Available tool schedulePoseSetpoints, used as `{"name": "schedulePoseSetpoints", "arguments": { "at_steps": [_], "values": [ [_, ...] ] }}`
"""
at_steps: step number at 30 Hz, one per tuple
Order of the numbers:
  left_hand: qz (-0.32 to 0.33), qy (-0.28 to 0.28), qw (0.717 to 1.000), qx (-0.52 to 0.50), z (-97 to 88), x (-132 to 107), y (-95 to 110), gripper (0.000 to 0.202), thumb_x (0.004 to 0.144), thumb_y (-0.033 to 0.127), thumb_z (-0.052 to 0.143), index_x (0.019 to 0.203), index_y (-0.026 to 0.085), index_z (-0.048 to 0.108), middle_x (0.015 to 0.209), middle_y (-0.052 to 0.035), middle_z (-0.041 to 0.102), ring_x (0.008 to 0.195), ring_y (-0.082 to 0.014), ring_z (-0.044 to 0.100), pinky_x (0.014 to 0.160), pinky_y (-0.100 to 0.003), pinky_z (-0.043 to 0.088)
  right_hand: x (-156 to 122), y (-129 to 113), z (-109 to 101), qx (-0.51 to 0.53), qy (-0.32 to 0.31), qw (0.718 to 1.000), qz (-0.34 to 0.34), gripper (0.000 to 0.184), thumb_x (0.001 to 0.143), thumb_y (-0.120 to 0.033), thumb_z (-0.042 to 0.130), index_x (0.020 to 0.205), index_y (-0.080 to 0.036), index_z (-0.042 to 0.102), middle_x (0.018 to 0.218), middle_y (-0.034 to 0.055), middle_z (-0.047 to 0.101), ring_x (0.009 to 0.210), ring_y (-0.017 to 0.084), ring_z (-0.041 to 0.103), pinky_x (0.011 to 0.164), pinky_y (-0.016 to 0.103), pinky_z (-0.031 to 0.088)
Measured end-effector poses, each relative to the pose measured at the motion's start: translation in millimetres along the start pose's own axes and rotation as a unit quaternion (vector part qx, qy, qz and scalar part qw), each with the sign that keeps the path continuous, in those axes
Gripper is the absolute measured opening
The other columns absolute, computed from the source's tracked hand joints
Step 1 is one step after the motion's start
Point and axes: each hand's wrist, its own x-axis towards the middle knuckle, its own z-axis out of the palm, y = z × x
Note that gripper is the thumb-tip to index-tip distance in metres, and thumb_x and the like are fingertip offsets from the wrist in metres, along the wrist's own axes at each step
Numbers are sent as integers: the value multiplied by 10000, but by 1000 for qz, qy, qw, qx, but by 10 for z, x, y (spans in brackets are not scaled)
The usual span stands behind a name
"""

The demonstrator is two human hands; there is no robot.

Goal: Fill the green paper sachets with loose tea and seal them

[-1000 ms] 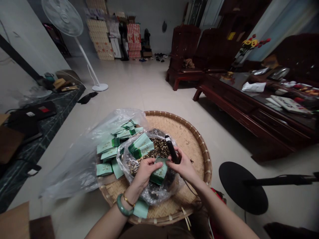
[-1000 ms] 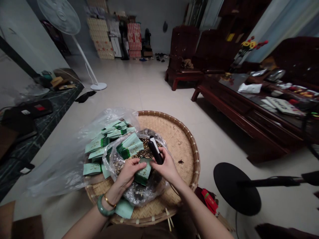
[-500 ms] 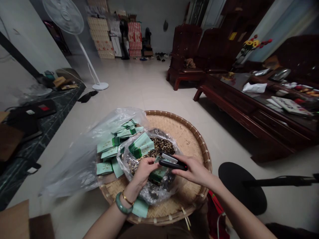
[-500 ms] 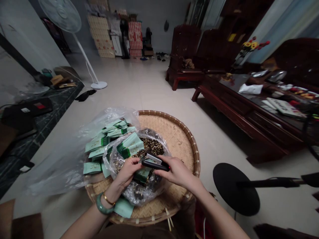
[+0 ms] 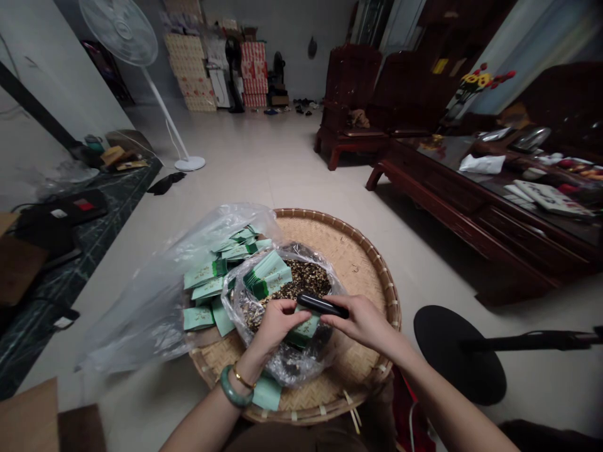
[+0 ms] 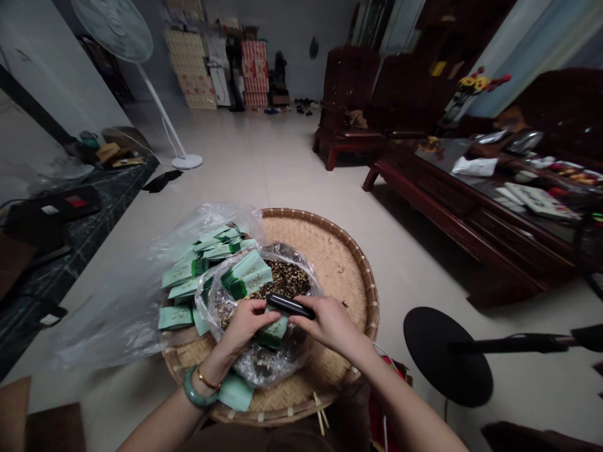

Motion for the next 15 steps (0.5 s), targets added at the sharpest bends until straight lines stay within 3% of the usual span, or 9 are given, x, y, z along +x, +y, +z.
{"name": "schedulePoseSetpoints", "arguments": {
  "at_steps": [7,10,15],
  "values": [
    [-44,-17,999,-22,-24,-12,-16,436,555,525,776,633,101,713,535,3,578,511,-105,454,515,-221,340,3,199,-69,91,90,991,39,516,786,-503,636,1188,-179,635,1168,105,677,1048,300,633,902,431,499],
    [-26,-1,1000,-13,-44,-3,8,464,572,561,750,615,102,705,525,5,558,520,-106,440,512,-220,326,-29,261,-81,90,57,993,44,594,749,-534,670,1216,-171,618,1213,115,651,1101,316,607,948,450,475],
    [27,18,998,51,-55,10,51,451,629,554,704,579,107,682,508,23,491,523,-95,385,495,-212,284,-52,212,-59,54,6,998,32,550,781,-521,646,1225,-199,616,1143,107,688,1011,298,650,895,416,499]
  ]
}}
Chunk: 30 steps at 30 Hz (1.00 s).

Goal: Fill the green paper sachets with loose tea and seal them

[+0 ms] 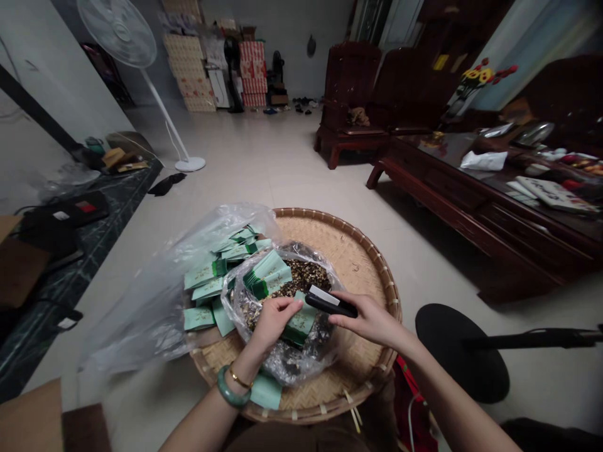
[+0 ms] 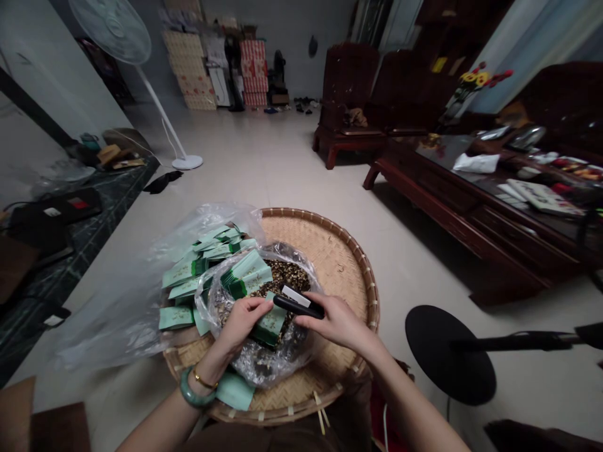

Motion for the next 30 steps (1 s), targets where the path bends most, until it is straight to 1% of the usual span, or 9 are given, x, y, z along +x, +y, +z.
{"name": "schedulePoseSetpoints", "arguments": {
  "at_steps": [6,9,11,15,17,20,24,27,30],
  "values": [
    [10,16,1000,6,2,-21,-40,432,683,533,674,611,108,682,538,14,519,549,-111,415,525,-220,321,22,-70,12,-13,-2,1000,1,350,830,-438,602,1084,-217,697,986,64,739,872,257,686,780,347,519],
    [0,18,1000,-14,-1,-27,-62,435,682,538,676,616,109,684,546,8,545,555,-118,432,534,-222,338,35,-56,11,0,8,1000,7,332,846,-419,579,1070,-203,698,969,56,741,842,249,682,727,337,520],
    [2,23,1000,-21,-8,-23,-69,436,679,542,676,612,110,682,560,3,562,564,-124,444,538,-223,346,40,-32,2,7,28,1000,8,358,846,-431,575,1088,-194,689,1003,69,735,870,261,676,754,357,521],
    [25,31,999,-6,-32,-18,-53,433,704,540,650,640,113,682,610,-10,592,609,-143,472,565,-231,369,39,3,-25,13,62,998,13,489,797,-488,626,1168,-170,645,1146,108,686,1020,300,637,884,416,491],
    [32,8,999,13,-37,-25,-30,450,731,548,615,616,115,661,585,-4,566,593,-138,457,556,-230,360,42,-9,-28,1,48,999,18,553,765,-503,659,1197,-161,627,1150,117,683,1027,306,633,893,425,485],
    [36,-27,998,37,-24,-50,7,464,765,551,564,596,123,623,557,9,517,561,-123,418,533,-223,333,68,-68,-14,-20,8,1000,21,560,756,-500,671,1196,-156,629,1099,116,703,964,295,655,836,399,501],
    [42,-51,997,42,10,-87,42,444,772,543,533,591,140,573,553,16,477,550,-120,390,522,-225,316,125,-155,16,-32,-30,999,3,382,815,-449,623,1087,-189,692,967,71,740,837,254,679,738,331,502],
    [47,-38,997,53,19,-97,60,441,768,541,528,554,156,525,535,22,438,545,-119,371,518,-228,307,155,-165,41,-29,-28,999,1,310,836,-417,602,1023,-197,713,927,55,745,809,241,678,717,317,495],
    [48,-30,997,52,7,-88,68,449,764,550,523,532,169,481,526,27,407,544,-117,351,515,-230,297,166,-105,38,-9,1,1000,7,353,814,-430,622,1053,-181,698,987,71,736,857,255,672,749,340,502]
  ]
}}
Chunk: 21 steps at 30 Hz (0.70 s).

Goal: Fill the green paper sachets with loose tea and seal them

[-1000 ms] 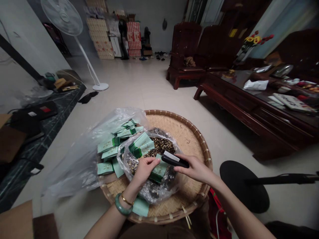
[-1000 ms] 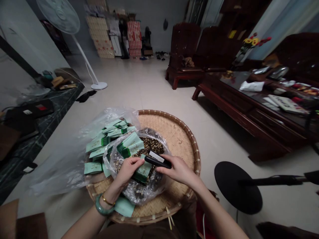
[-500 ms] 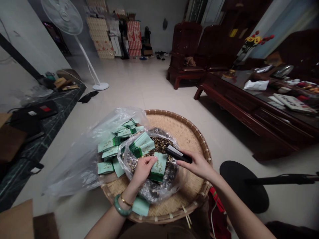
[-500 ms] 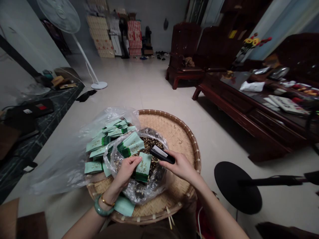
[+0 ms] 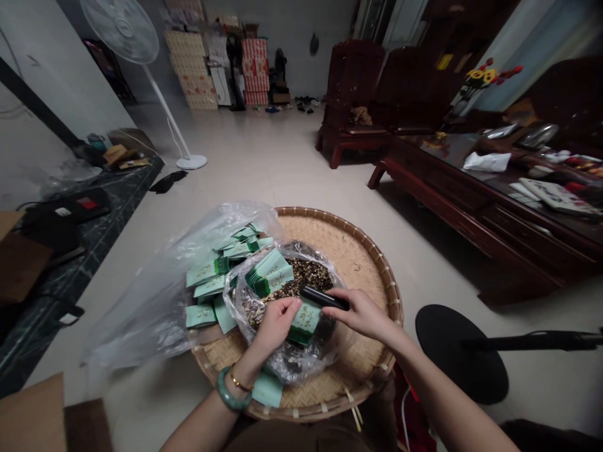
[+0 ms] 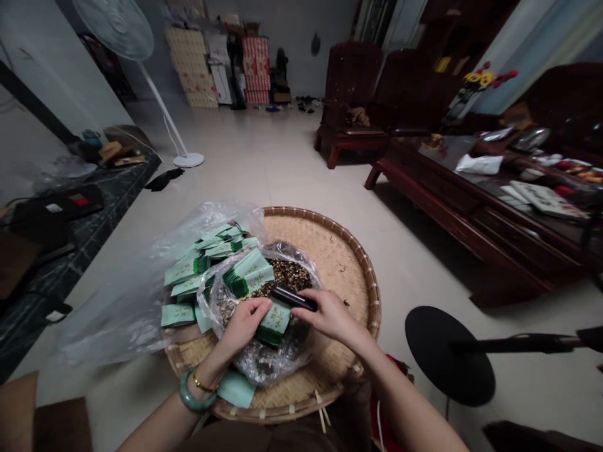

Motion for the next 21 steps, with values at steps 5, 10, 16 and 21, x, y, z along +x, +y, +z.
{"name": "schedulePoseSetpoints", "arguments": {
  "at_steps": [5,10,16,21],
  "values": [
    [4,0,1000,6,-27,14,-26,475,766,570,517,517,169,460,518,37,365,544,-110,327,518,-229,281,-10,124,-52,49,49,998,10,484,782,-496,640,1132,-161,663,1112,106,698,993,286,643,842,388,507],
    [3,-8,1000,10,-4,12,-32,435,770,534,518,546,162,497,540,28,410,546,-116,352,515,-232,285,-9,48,25,12,-8,1000,2,434,761,-462,677,1093,-183,686,1025,72,726,888,264,666,768,348,513],
    [1,-2,1000,28,-9,19,-41,405,769,494,513,536,164,496,528,27,417,540,-119,361,517,-232,290,35,-31,78,1,-24,1000,-9,347,806,-437,628,1028,-180,700,916,49,736,781,221,659,676,285,476],
    [2,3,1000,31,-15,33,-54,405,759,496,526,529,164,508,516,29,409,533,-118,352,510,-230,279,54,-26,93,-17,-33,999,-9,332,808,-453,615,952,-169,709,774,36,713,670,193,624,579,258,431]
  ]
}}
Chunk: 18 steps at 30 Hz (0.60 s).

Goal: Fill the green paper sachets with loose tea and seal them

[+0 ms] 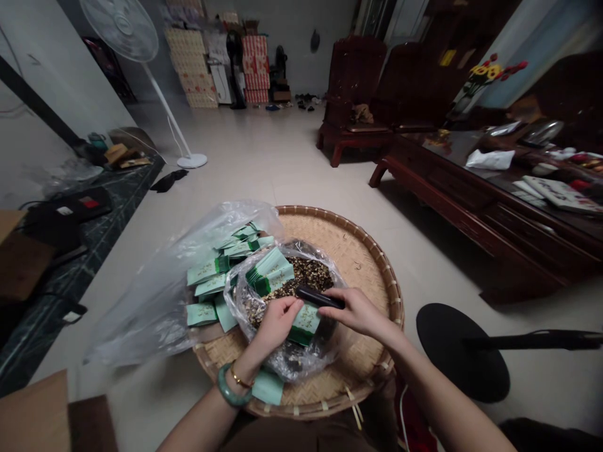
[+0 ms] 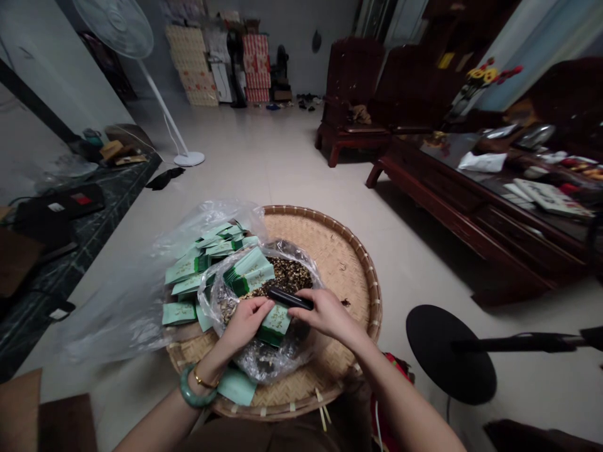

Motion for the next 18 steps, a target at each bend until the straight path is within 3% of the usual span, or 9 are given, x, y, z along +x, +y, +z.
{"name": "schedulePoseSetpoints", "arguments": {
  "at_steps": [4,8,13,18],
  "values": [
    [15,8,1000,6,-36,18,34,431,759,493,539,483,165,490,495,30,395,529,-115,345,502,-227,276,9,34,-7,51,30,998,1,336,802,-467,615,940,-171,691,828,35,710,708,191,627,598,261,455],
    [14,36,999,-1,-144,46,63,409,755,477,563,517,146,587,523,14,491,553,-126,405,530,-230,319,-23,192,-18,114,74,988,69,476,786,-538,601,1065,-154,636,859,57,697,618,183,625,556,289,484],
    [3,103,994,-34,-285,74,91,319,688,450,649,654,137,702,654,-24,656,646,-171,540,640,-255,418,-101,405,236,-1,80,995,60,488,755,-481,662,1115,-160,585,1046,116,679,910,272,643,784,390,500],
    [19,132,991,-28,-313,41,99,289,690,419,664,709,138,725,748,-51,716,712,-199,603,703,-275,459,-109,354,486,-43,42,997,49,499,720,-379,722,1134,-147,568,1039,140,674,937,292,623,822,429,483]
  ]
}}
